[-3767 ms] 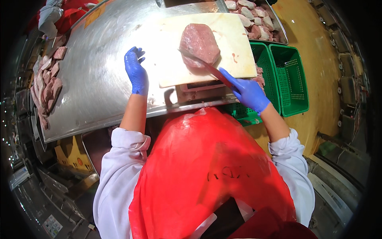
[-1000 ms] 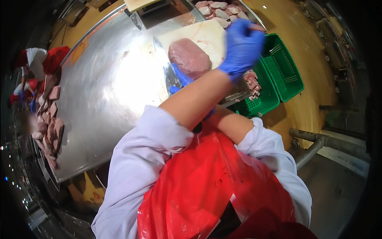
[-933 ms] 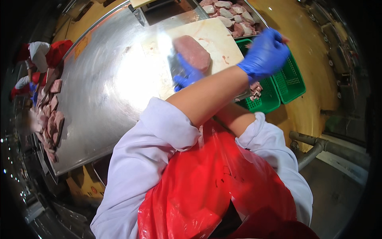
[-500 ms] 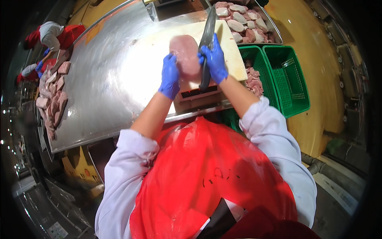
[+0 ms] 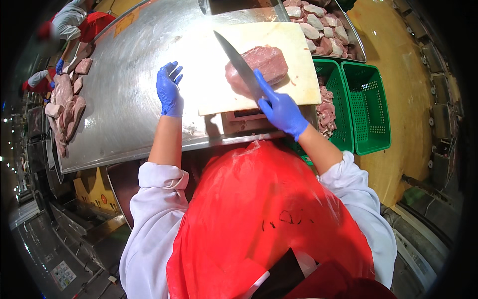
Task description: The person cuts large pieces of raw meat into smaller portions using a knife on a cutting board. The cut pieces are placed into green crates and on the metal table.
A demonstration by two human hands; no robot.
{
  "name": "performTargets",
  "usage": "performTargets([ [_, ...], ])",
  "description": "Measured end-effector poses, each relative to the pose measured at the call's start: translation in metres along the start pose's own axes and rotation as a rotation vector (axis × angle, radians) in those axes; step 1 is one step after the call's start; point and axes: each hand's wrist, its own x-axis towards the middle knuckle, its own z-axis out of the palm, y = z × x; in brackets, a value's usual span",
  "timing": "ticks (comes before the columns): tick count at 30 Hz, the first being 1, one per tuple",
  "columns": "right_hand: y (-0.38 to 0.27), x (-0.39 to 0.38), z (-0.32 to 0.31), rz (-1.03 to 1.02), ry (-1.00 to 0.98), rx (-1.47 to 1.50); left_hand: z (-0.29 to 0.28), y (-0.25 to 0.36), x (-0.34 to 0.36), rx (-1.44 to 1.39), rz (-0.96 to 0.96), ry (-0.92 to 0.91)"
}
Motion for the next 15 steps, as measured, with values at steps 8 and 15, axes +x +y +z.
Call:
performTargets([
  [8,0.027,-0.144,-0.005,0.012,-0.269,-0.030,0.029,0.005,-0.052,0.274,0.485,-0.036],
  [15,0.018,-0.135,-0.042,0.221,0.030,0.258,0.078,-0.006,-0.111,0.962,0.810,-0.330],
])
